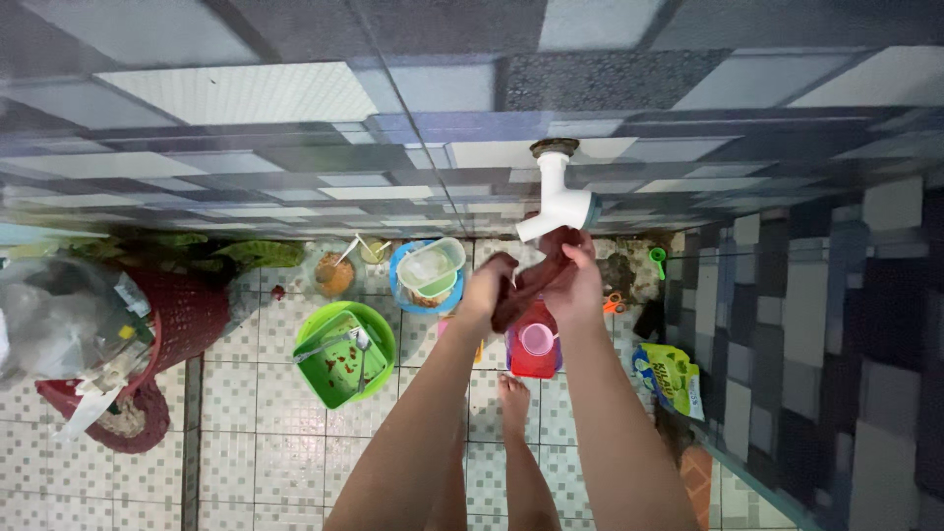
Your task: The person washes a red cloth under a water tap by hand, rubbing and rinsing it repeatedly over a tiled floor.
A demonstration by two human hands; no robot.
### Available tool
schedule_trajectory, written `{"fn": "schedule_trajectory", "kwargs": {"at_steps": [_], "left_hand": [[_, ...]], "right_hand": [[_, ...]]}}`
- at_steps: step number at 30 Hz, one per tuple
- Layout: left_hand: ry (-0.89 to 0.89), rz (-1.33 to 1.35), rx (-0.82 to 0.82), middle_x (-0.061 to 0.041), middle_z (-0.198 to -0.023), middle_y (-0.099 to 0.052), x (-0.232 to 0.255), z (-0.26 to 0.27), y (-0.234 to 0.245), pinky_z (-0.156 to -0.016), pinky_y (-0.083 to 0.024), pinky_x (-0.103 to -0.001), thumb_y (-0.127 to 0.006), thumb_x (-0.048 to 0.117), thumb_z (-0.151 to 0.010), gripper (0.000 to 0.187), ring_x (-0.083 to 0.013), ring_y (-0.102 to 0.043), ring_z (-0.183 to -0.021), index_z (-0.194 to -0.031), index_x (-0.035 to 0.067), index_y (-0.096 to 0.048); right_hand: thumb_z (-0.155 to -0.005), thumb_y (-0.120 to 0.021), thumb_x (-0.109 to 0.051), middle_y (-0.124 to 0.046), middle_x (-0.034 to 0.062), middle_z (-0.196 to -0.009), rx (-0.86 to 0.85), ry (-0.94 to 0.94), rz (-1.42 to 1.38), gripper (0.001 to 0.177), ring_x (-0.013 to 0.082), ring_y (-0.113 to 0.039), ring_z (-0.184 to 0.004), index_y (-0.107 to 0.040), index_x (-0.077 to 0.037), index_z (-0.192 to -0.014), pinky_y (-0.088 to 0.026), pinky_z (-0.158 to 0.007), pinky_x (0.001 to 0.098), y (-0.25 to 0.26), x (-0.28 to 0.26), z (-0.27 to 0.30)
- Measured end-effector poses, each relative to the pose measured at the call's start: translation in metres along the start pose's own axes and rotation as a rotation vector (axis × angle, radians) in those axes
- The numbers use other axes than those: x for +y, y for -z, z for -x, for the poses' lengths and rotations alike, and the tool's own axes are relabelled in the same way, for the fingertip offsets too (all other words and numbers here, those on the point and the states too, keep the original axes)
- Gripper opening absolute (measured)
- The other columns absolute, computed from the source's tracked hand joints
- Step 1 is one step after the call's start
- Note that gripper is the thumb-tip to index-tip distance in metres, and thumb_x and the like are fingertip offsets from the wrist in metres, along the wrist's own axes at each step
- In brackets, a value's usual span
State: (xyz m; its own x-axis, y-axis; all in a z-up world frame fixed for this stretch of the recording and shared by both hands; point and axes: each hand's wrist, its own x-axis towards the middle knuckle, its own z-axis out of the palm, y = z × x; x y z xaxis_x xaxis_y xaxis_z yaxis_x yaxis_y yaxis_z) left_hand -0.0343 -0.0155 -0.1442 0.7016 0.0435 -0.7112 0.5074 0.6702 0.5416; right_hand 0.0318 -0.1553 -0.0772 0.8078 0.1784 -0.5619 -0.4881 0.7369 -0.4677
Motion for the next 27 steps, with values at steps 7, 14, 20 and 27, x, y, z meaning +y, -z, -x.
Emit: {"fn": "schedule_trajectory", "kwargs": {"at_steps": [7, 14, 20, 27], "left_hand": [[-0.041, -0.951, -0.072, -0.014, -0.083, -0.075, 0.052, 0.072, -0.04, -0.071, -0.055, -0.036, -0.078, 0.029, -0.078, 0.034, -0.0209, -0.07, -0.075, -0.098, 0.001, -0.075], [-0.883, -0.766, -0.059, -0.011, -0.085, -0.072, 0.052, 0.054, -0.024, -0.063, -0.052, -0.035, -0.071, 0.022, -0.091, 0.015, -0.0245, -0.065, -0.077, -0.088, 0.007, -0.073], [-0.237, -0.332, -0.109, -0.006, -0.071, -0.07, 0.077, 0.057, -0.034, -0.05, -0.05, -0.03, -0.065, 0.027, -0.101, 0.03, -0.0135, -0.064, -0.055, -0.096, -0.001, -0.073], [-0.352, -0.303, -0.109, -0.004, -0.088, -0.071, 0.067, 0.026, -0.042, -0.067, -0.051, -0.028, -0.053, 0.027, -0.107, 0.031, -0.0107, -0.063, -0.074, -0.114, -0.001, -0.066]], "right_hand": [[-0.085, -0.062, -0.005, -0.062, 0.0051, -0.115, -0.064, 0.023, 0.368, 0.059, 0.0237, -0.062, -0.105, -0.047, -0.017, -0.14, -0.051, -0.087, 0.0437, -0.003, -0.009, -0.005], [-0.09, -0.064, -0.027, -0.065, 0.0022, -0.123, 0.03, 0.124, 0.803, 0.045, 0.0174, -0.059, -0.115, -0.059, -0.012, -0.132, -0.047, -0.092, 0.0371, 0.043, -0.011, -0.054], [-0.092, -0.06, -0.026, -0.067, 0.0017, -0.12, 0.044, 0.131, 0.733, 0.038, 0.016, -0.062, -0.113, -0.061, -0.01, -0.126, -0.05, -0.092, 0.0367, 0.057, 0.0, -0.065], [-0.101, -0.068, -0.025, -0.069, 0.0092, -0.11, -0.075, 0.308, 0.966, 0.033, 0.0168, -0.062, -0.098, -0.066, 0.001, -0.122, -0.048, -0.083, 0.0355, 0.039, 0.001, -0.056]]}}
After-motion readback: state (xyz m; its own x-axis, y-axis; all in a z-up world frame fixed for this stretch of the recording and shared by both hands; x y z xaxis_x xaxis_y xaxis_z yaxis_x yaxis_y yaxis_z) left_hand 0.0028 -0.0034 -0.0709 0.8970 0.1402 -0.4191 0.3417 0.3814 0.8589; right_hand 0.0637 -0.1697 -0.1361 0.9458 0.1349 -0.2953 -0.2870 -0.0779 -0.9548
